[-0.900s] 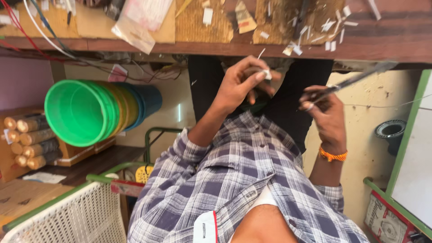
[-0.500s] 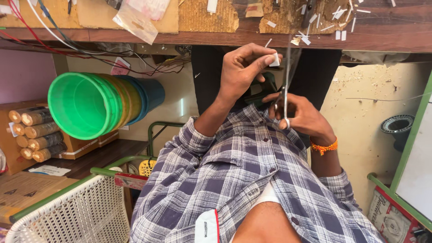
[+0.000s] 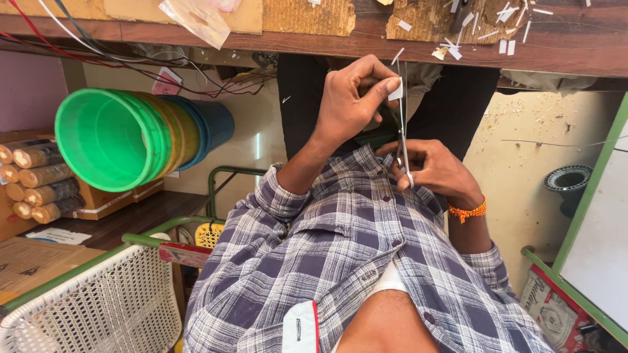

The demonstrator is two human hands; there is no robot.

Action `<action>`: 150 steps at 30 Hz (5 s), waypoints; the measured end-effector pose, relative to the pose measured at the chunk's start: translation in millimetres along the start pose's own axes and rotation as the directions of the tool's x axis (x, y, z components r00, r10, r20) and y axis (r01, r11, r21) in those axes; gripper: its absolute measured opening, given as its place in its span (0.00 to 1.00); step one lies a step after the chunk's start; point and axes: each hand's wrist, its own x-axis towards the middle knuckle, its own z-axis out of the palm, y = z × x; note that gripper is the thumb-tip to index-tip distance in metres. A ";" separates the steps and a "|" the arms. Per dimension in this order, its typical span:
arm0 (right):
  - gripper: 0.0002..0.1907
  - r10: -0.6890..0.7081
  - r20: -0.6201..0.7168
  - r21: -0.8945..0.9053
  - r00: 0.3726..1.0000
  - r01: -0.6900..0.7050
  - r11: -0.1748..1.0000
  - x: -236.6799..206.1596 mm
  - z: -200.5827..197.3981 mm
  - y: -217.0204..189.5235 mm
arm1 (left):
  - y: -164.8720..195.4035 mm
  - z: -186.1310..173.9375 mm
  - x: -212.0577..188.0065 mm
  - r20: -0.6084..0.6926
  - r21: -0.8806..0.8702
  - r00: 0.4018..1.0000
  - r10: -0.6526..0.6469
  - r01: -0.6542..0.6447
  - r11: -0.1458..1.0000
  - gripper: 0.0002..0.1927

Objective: The person cuts small white rectangular pieces with scissors and inserts them into slots on a circular motor stator. They use a green-handled screwdriver to adjust the stator and continue inserting the pieces into the slots.

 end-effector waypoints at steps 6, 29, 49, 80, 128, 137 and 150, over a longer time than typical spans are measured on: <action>0.34 0.020 -0.069 0.049 0.997 -0.017 0.999 -3.6 -1.0 7.4 | -5.3 -4.2 3.5 0.009 0.019 1.000 0.010 -0.010 1.000 0.05; 0.43 0.038 -0.067 0.041 0.997 -0.035 0.999 -8.4 3.6 -3.3 | -6.8 -5.2 2.4 0.010 -0.032 0.996 -0.086 0.086 0.996 0.06; 0.32 0.061 -0.104 0.072 0.993 -0.054 0.996 -11.8 0.8 8.4 | -24.2 -8.4 4.0 0.002 -0.071 0.995 -0.101 0.101 0.992 0.07; 0.39 -0.457 -0.523 -0.075 0.719 0.495 0.866 -14.2 4.2 9.9 | -39.6 2.3 -6.0 0.088 -0.200 0.996 -0.002 0.019 0.980 0.16; 0.16 -0.270 -0.621 -0.076 0.736 0.286 0.955 19.5 4.8 38.8 | -51.8 28.8 -35.5 0.230 0.012 0.962 -0.145 0.146 0.989 0.06; 0.14 -0.361 -0.615 0.063 0.702 0.499 0.864 21.2 -5.0 20.6 | -18.5 29.3 -16.8 0.189 -0.111 0.954 -0.234 0.258 0.960 0.15; 0.18 -0.359 -0.606 -0.092 0.709 0.387 0.918 18.9 2.5 13.5 | -5.1 25.3 -6.6 0.152 0.165 0.987 0.043 -0.068 0.984 0.07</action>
